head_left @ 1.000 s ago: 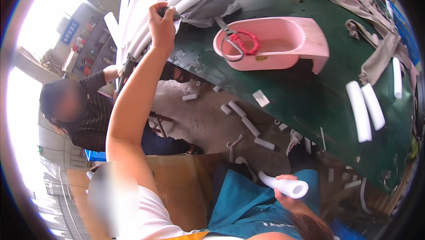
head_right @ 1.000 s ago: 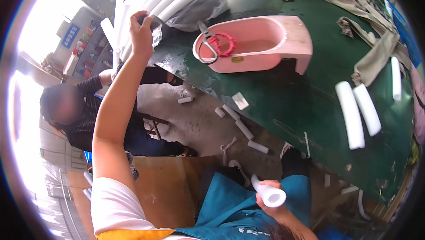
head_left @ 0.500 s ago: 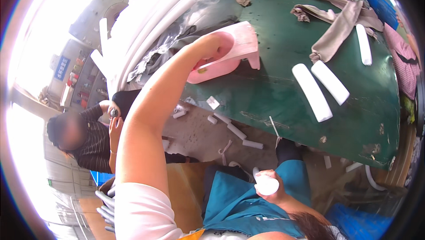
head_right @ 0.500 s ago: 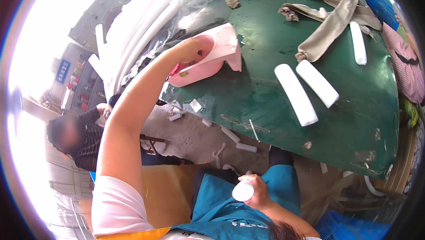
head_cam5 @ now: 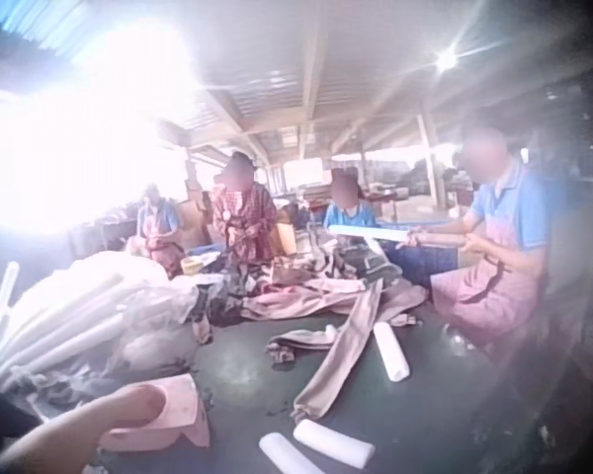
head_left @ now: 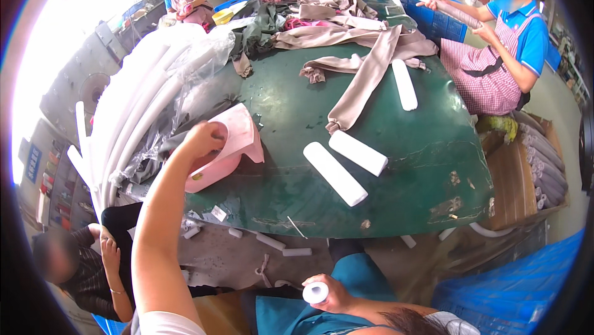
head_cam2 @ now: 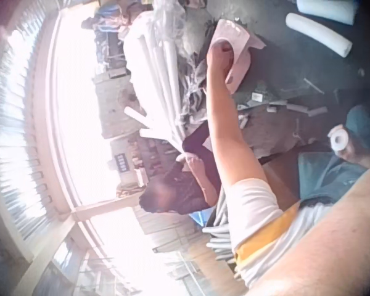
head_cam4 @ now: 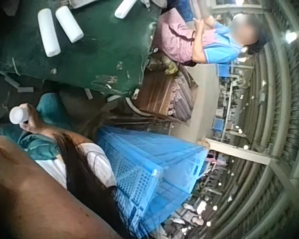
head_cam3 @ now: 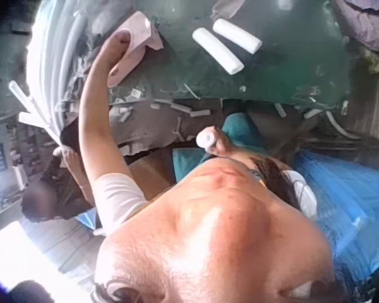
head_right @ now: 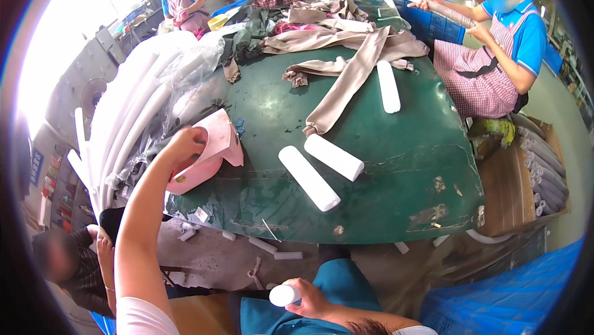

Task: The person repeatedly inserts white foam cylinders into gray fabric sleeves, ties off the ends with string, and trims excess string with scissors. The finished units are placed into a blue crate. The person also handles loose strings and small cut pieces on the workbench.

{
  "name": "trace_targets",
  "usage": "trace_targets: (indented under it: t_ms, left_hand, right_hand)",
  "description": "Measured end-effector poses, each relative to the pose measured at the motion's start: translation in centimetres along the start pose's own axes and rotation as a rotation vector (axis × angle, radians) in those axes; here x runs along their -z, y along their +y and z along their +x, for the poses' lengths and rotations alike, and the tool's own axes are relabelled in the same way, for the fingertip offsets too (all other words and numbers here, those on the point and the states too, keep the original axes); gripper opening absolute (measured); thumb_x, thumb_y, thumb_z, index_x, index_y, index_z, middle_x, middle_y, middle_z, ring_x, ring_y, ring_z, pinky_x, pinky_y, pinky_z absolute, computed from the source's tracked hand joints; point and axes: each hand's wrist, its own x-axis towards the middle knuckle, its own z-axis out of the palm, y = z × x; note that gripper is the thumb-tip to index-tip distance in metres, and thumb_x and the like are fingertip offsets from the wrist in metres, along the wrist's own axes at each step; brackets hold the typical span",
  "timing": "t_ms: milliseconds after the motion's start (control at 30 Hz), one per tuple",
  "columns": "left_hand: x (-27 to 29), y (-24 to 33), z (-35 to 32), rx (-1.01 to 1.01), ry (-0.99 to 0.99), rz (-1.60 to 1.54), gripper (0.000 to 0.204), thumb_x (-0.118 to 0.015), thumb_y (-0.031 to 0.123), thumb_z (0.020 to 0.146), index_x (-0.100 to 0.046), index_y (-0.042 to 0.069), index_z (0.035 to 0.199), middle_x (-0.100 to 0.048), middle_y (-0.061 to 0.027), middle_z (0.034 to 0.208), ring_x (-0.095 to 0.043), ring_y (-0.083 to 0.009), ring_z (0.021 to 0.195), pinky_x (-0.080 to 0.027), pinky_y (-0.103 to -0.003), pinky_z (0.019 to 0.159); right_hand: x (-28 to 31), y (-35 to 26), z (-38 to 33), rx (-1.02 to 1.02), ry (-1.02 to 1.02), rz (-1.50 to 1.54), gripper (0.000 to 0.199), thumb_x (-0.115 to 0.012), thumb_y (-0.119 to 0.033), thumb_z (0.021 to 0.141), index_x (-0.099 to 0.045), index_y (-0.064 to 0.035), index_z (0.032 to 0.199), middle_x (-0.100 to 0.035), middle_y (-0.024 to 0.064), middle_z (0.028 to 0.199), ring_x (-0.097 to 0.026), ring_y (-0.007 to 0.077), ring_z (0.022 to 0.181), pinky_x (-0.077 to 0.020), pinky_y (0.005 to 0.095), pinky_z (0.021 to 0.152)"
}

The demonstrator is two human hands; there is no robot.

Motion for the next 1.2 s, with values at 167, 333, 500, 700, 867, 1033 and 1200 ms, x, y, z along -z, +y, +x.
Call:
trace_targets:
  t_ms: [167,333,500,700,867,1033,1200]
  left_hand:
    - [1.6,-3.9,-0.2,-0.019,0.308,0.011,0.015,-0.069,0.013,0.073,-0.058,0.003,0.076,-0.062,-0.0180,0.078,-0.061,-0.0327,0.074,-0.050,-0.040,0.070]
    - [3.2,-6.8,-2.3,0.073,0.629,-0.109,0.019,-0.057,0.015,0.092,-0.047,0.012,0.108,-0.064,-0.0178,0.077,-0.063,-0.0377,0.073,-0.048,-0.043,0.066]
    - [5.7,-6.3,-6.1,0.452,0.794,0.005,0.067,-0.045,0.065,0.089,-0.067,0.005,0.072,-0.064,-0.0205,0.072,-0.063,-0.0391,0.074,-0.049,-0.044,0.069]
    - [8.0,-11.5,-11.9,0.684,0.973,0.134,0.065,-0.032,0.057,0.096,-0.073,0.008,0.085,-0.067,-0.0231,0.086,-0.064,-0.0436,0.088,-0.048,-0.051,0.077]
    - [9.5,-9.0,-18.8,0.738,1.078,0.174,0.046,-0.050,0.054,0.089,-0.056,0.010,0.097,-0.068,-0.0173,0.088,-0.066,-0.0384,0.087,-0.049,-0.048,0.078]
    - [-0.6,-4.4,-22.5,0.475,1.249,0.074,0.042,-0.058,0.002,0.069,-0.040,0.002,0.107,-0.044,-0.0230,0.107,-0.045,-0.0417,0.105,-0.039,-0.047,0.092]
    - [-13.6,6.5,-29.0,0.357,1.032,-0.853,0.036,-0.059,-0.007,0.079,-0.048,0.000,0.112,-0.058,-0.0109,0.100,-0.059,-0.0161,0.089,-0.047,-0.029,0.084]
  right_hand:
    - [-0.5,0.5,-0.5,0.065,0.008,-0.053,0.050,-0.079,-0.012,0.070,-0.053,-0.0077,0.113,-0.063,0.0104,0.112,-0.061,0.0294,0.102,-0.0490,0.0370,0.088]
    - [-0.8,-1.1,0.2,0.159,0.007,-0.089,0.044,-0.078,-0.010,0.073,-0.052,-0.0055,0.109,-0.064,0.0128,0.107,-0.064,0.0278,0.096,-0.0516,0.0353,0.084]
    - [-1.4,-0.7,-0.7,0.112,0.018,0.032,0.052,-0.082,-0.013,0.066,-0.054,-0.0071,0.110,-0.064,0.0116,0.108,-0.061,0.0313,0.098,-0.0498,0.0374,0.083]
    - [-2.0,-1.4,-0.7,0.200,-0.026,-0.071,0.051,-0.081,-0.014,0.068,-0.054,-0.0037,0.110,-0.063,0.0135,0.107,-0.062,0.0317,0.096,-0.0497,0.0368,0.083]
    - [-3.1,-2.4,-0.6,0.265,-0.003,0.002,0.049,-0.077,-0.018,0.073,-0.053,-0.0010,0.112,-0.061,0.0157,0.108,-0.062,0.0311,0.099,-0.0489,0.0359,0.087]
    - [-4.5,-4.3,1.8,0.229,-0.035,-0.027,0.051,-0.074,-0.012,0.073,-0.050,0.0013,0.116,-0.062,0.0145,0.101,-0.063,0.0320,0.092,-0.0507,0.0359,0.082]
    - [-4.2,-6.5,3.5,0.124,0.023,0.093,0.026,-0.068,-0.001,0.077,-0.061,0.0014,0.102,-0.064,0.0090,0.100,-0.061,0.0162,0.089,-0.0494,0.0301,0.080]
